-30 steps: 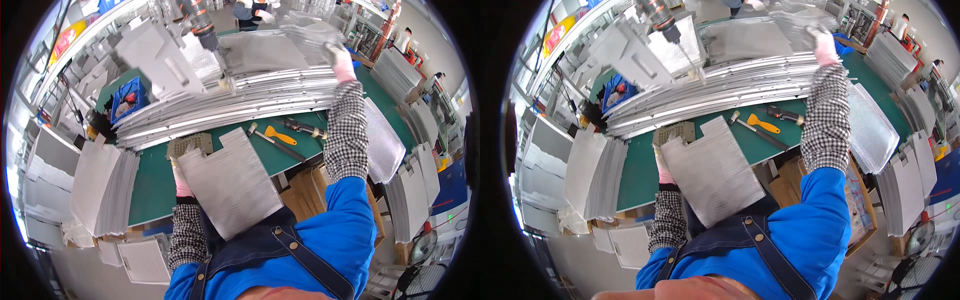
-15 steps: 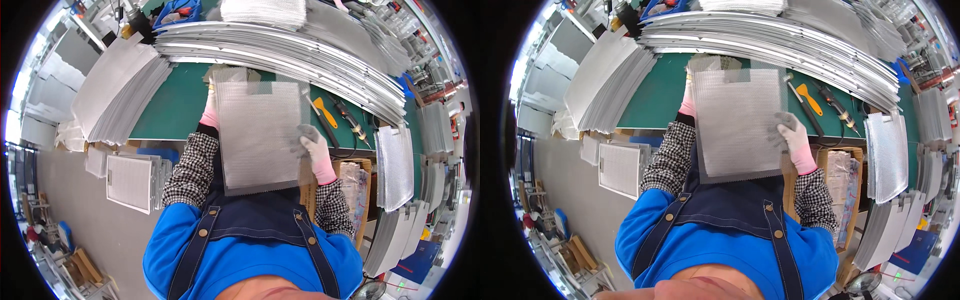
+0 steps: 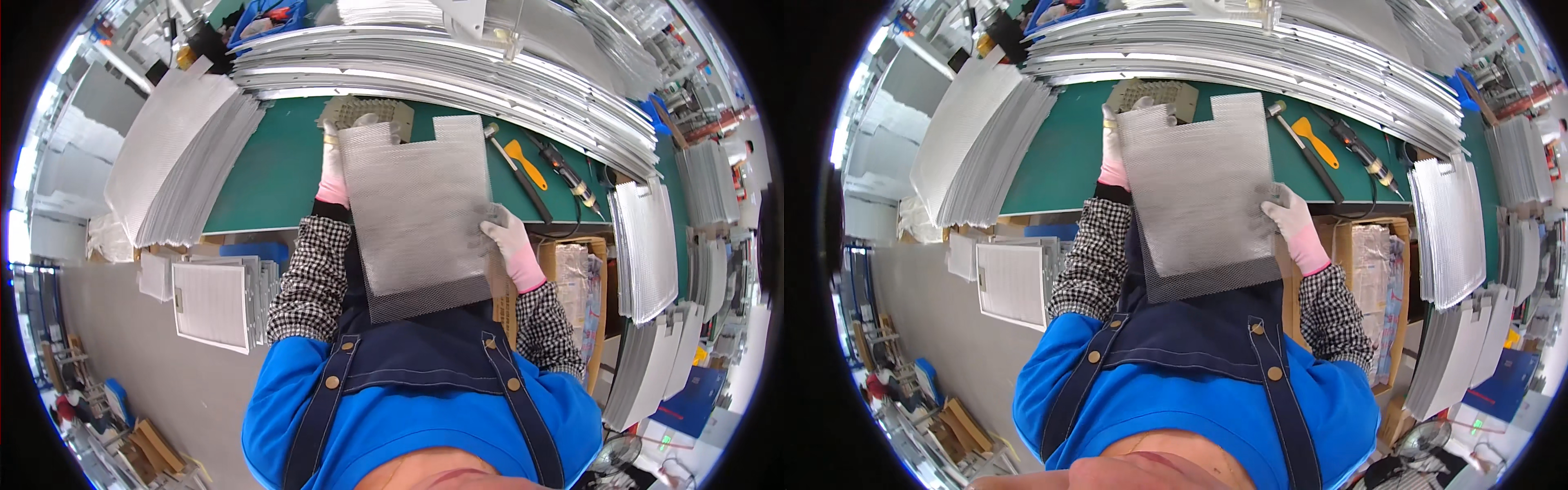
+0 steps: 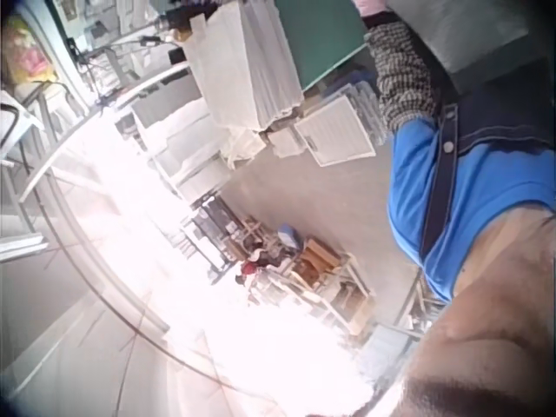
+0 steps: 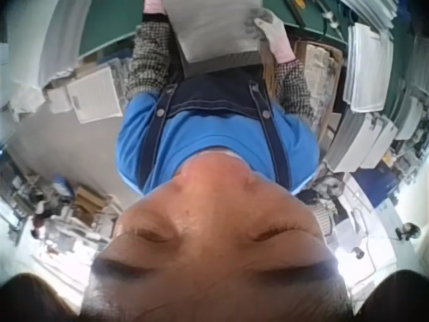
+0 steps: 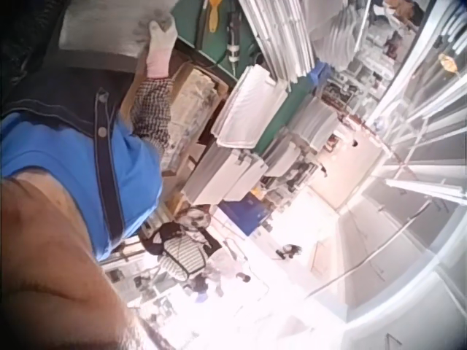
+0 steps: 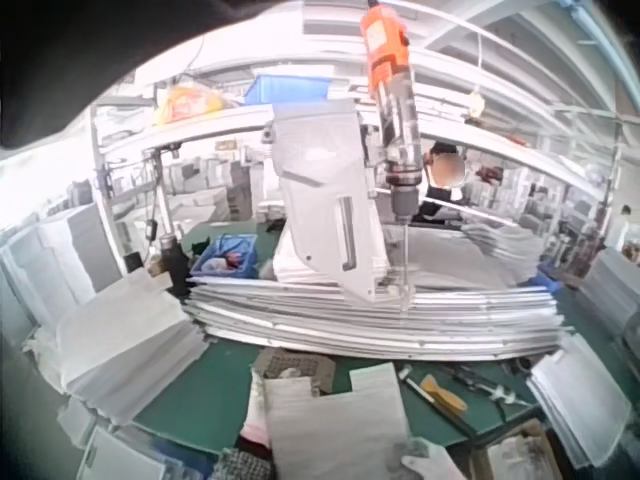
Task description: The person assembles air filters by inserting a mesh screen into a white frame and securing it with a power drill. They repeatedly pick up frames and screens, align them, and fasten them together before stacking the completed units on a nearby pile.
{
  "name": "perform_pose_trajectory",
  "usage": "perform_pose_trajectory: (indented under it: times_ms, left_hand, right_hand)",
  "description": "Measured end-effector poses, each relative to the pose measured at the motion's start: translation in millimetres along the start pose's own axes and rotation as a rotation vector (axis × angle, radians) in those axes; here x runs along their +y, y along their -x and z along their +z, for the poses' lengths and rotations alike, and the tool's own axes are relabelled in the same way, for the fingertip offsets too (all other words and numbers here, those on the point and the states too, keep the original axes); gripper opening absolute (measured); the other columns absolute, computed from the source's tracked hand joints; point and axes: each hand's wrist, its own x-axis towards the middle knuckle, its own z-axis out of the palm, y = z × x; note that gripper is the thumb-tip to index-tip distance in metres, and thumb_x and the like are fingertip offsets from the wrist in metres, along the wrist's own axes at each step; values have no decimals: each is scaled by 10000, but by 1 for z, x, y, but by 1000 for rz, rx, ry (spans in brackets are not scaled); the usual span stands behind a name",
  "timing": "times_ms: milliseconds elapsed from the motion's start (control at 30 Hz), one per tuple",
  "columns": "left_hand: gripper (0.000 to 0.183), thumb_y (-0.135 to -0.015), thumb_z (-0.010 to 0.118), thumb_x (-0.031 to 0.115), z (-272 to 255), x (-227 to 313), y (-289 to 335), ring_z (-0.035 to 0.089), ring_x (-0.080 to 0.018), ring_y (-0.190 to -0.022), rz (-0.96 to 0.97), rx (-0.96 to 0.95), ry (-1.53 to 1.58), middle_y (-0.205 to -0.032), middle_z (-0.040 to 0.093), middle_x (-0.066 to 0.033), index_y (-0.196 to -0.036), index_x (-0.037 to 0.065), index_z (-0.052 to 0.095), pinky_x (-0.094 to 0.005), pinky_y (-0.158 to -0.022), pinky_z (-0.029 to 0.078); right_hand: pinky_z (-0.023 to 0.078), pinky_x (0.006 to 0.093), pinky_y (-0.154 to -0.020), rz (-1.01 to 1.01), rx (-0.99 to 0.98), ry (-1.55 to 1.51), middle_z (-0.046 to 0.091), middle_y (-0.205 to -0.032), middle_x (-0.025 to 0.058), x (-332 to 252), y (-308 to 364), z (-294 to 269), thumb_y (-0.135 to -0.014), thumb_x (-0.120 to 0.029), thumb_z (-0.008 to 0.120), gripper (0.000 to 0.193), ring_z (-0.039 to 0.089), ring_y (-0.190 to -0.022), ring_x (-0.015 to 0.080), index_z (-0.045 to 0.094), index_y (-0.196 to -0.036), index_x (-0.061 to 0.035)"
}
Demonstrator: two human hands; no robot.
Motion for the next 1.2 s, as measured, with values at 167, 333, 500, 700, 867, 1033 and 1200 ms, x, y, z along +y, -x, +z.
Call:
perform_pose_trajectory:
  times_ms: [167,333,500,700,867,1033,1200]
  left_hand:
    - [647,-1039,439,545,-60,3,9,409,-284,-1394,176,-31,3,-1561,393,-118,-1527,125,376,-423,-1191,311]
    - [631,-1076,351,457,-56,12,0,322,-270,-1455,215,-45,-94,-1596,336,-99,-1568,68,282,-408,-1220,222]
    - [637,-1087,272,468,-65,12,-10,251,-320,-1491,115,-599,778,-1623,284,-73,-1563,46,291,-496,-1249,123]
    - [657,-1081,213,472,-37,2,-12,170,-347,-1525,224,17,-94,-1654,210,-89,-1588,56,217,-558,-1244,87]
    - [646,-1087,246,461,-113,31,-24,235,-306,-1490,-39,-688,517,-1636,255,-86,-1586,52,228,-493,-1228,161]
    - [650,-1085,298,504,-32,9,4,395,-235,-1411,300,2,-213,-1569,393,-87,-1573,75,301,-377,-1198,282]
    - [675,-1050,347,579,24,-8,28,522,-260,-1284,212,86,-191,-1450,524,-109,-1516,94,404,-403,-1116,415]
  right_hand:
    - [601,345,-640,102,-104,-79,647,-1134,186,-15,7,3,-937,-74,584,427,714,-856,240,501,-1335,58]
    - [573,374,-802,-202,162,678,694,-1093,140,-36,19,-73,-922,-259,647,402,698,-905,239,618,-1251,-29]
    - [492,433,-976,4,955,1649,650,-1224,164,-89,93,-214,-828,-403,719,527,607,-1163,325,642,-1280,-141]
    - [439,447,-1052,180,859,1394,617,-1264,209,-65,141,-289,-850,-402,710,614,562,-1238,326,568,-1387,-141]
    - [504,426,-984,112,1364,1490,711,-1148,136,-130,161,-301,-945,-231,577,346,650,-1101,353,662,-1257,-108]
    - [476,435,-1026,-742,1937,755,659,-1229,212,-155,160,-215,-1005,-140,505,303,615,-1161,378,636,-1259,-40]
    - [474,341,-978,-564,858,279,537,-1379,216,-78,88,-127,-1007,-199,577,477,603,-1142,275,477,-1390,68]
